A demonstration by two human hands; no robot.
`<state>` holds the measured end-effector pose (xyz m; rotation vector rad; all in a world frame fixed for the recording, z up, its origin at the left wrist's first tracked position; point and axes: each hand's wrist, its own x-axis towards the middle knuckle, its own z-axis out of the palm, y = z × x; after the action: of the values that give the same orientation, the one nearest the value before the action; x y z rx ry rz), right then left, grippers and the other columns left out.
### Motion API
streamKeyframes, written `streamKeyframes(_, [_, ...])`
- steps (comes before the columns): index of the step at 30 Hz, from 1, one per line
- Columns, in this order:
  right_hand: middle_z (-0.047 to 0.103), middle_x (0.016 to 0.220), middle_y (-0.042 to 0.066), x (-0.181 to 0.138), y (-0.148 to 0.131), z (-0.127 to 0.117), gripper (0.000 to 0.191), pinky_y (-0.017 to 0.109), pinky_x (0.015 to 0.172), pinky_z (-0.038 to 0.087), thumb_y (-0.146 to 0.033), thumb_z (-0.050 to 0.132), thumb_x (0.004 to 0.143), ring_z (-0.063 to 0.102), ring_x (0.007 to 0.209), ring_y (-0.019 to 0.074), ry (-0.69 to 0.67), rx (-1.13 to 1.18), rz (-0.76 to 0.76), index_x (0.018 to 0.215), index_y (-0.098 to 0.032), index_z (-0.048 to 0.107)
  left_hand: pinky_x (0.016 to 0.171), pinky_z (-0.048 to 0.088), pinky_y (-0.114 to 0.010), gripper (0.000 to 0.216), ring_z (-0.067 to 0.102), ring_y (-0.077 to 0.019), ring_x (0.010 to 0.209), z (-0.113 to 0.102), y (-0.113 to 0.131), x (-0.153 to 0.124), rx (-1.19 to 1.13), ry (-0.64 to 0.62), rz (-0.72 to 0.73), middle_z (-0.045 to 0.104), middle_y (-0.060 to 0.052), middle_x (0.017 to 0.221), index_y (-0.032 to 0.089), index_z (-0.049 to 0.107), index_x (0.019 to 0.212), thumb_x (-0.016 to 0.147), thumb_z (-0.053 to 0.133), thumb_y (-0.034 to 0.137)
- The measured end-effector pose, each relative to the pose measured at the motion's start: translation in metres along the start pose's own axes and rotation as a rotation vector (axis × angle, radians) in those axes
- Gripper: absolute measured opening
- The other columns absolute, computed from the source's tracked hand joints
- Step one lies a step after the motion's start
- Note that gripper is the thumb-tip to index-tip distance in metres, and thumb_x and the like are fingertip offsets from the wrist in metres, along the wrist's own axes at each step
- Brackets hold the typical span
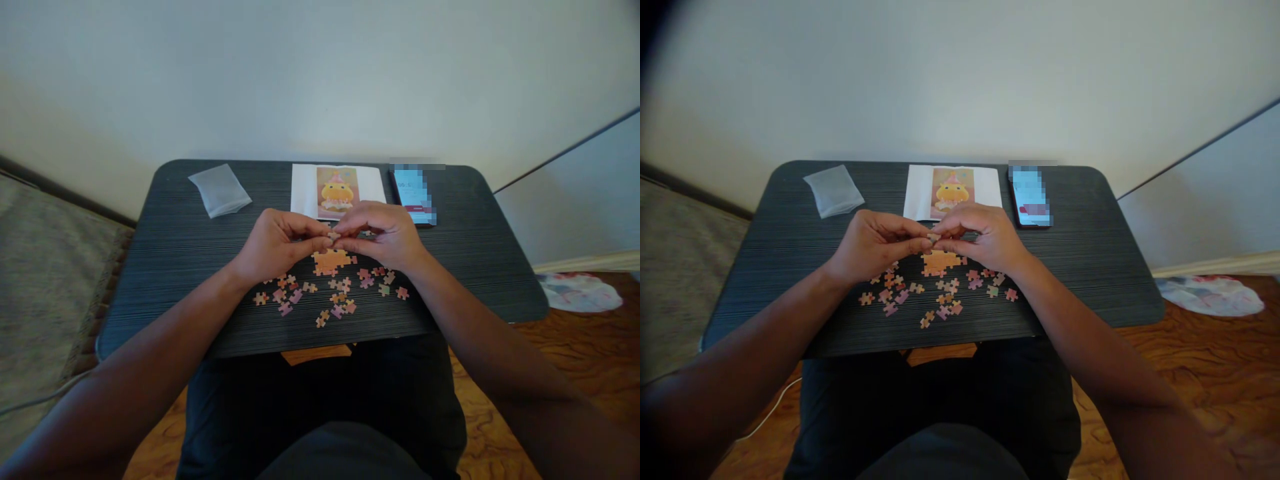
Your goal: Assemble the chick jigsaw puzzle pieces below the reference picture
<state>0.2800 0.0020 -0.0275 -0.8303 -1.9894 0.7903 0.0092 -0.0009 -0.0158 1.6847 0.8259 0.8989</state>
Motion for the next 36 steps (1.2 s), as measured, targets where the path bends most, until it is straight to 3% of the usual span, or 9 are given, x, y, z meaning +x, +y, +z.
streamKeyframes(3, [0.089,0.112,0.005,-0.001,-0.006,-0.019,0.03,0.042,0.089,0.068,-0.054,0.092,0.101,0.08,0.091,0.0215,-0.015,-0.057,0.16,0.121,-0.031,0.091,0.075,0.069,-0.03,0.012,0.083,-0.0172,0.08,-0.005,0.003,0.001,0.033,0.034,-0.01,0.093,-0.007,0.093,0.019,0.093,0.1,0.096,0.092,0.031])
streamKeyframes(6, [0.087,0.102,0.005,-0.006,-0.006,-0.048,0.023,0.044,0.083,0.064,-0.051,0.089,0.102,0.075,0.084,0.0223,-0.01,-0.246,0.216,0.108,-0.029,0.09,0.074,0.068,-0.031,0.013,0.083,-0.0178,0.081,-0.012,0.006,0.002,0.038,0.07,-0.013,0.092,-0.008,0.092,0.02,0.088,0.096,0.097,0.092,0.032])
streamKeyframes(11, [0.083,0.099,0.006,-0.015,0.006,-0.076,0.021,0.043,0.079,0.058,-0.048,0.089,0.102,0.074,0.084,0.0234,-0.248,-0.418,0.291,0.107,-0.028,0.089,0.078,0.071,-0.032,0.008,0.088,-0.0194,0.086,-0.02,0.007,0.005,0.034,0.05,-0.043,0.095,-0.01,0.101,0.021,0.087,0.099,0.1,0.086,0.029])
streamKeyframes(17, [0.078,0.108,0.007,-0.012,0.013,-0.066,0.008,0.044,0.088,0.056,-0.034,0.084,0.106,0.073,0.098,0.026,-0.358,-0.497,0.281,0.106,-0.026,0.086,0.065,0.063,-0.029,0.008,0.078,-0.015,0.071,-0.023,0.003,0.007,0.049,0.026,-0.062,0.09,-0.006,0.087,0.021,0.089,0.099,0.096,0.09,0.028])
streamKeyframes(21, [0.076,0.111,0.007,-0.012,0.014,-0.062,0.008,0.043,0.091,0.056,-0.034,0.081,0.108,0.073,0.1,0.0258,-0.372,-0.469,0.289,0.108,-0.026,0.082,0.069,0.061,-0.028,0.01,0.077,-0.0136,0.076,-0.025,-0.002,0.007,0.046,-0.022,-0.056,0.09,-0.006,0.091,0.02,0.091,0.101,0.095,0.088,0.027])
streamKeyframes(28, [0.08,0.096,0.003,-0.015,0.018,-0.058,0.01,0.041,0.076,0.053,-0.036,0.085,0.105,0.072,0.083,0.0224,-0.348,-0.412,0.337,0.104,-0.027,0.08,0.073,0.064,-0.033,0.015,0.079,-0.0171,0.08,-0.023,-0.007,0.008,0.107,-0.131,-0.068,0.091,-0.007,0.095,0.02,0.089,0.098,0.097,0.084,0.034])
streamKeyframes(31, [0.081,0.092,0.001,-0.013,0.014,-0.054,0.014,0.039,0.074,0.054,-0.04,0.085,0.106,0.072,0.081,0.0212,-0.334,-0.305,0.356,0.102,-0.028,0.08,0.065,0.061,-0.032,0.013,0.076,-0.0166,0.073,-0.026,-0.008,0.008,0.104,-0.147,-0.085,0.087,-0.006,0.088,0.022,0.086,0.105,0.096,0.085,0.031])
streamKeyframes(36, [0.086,0.096,0.002,-0.008,0.002,-0.04,0.022,0.038,0.079,0.06,-0.048,0.089,0.104,0.076,0.086,0.0201,-0.314,0.0,0.394,0.105,-0.026,0.084,0.055,0.056,-0.027,0.013,0.075,-0.0153,0.064,-0.034,-0.007,0.006,0.087,-0.263,-0.151,0.084,-0.003,0.077,0.023,0.081,0.097,0.088,0.09,0.026])
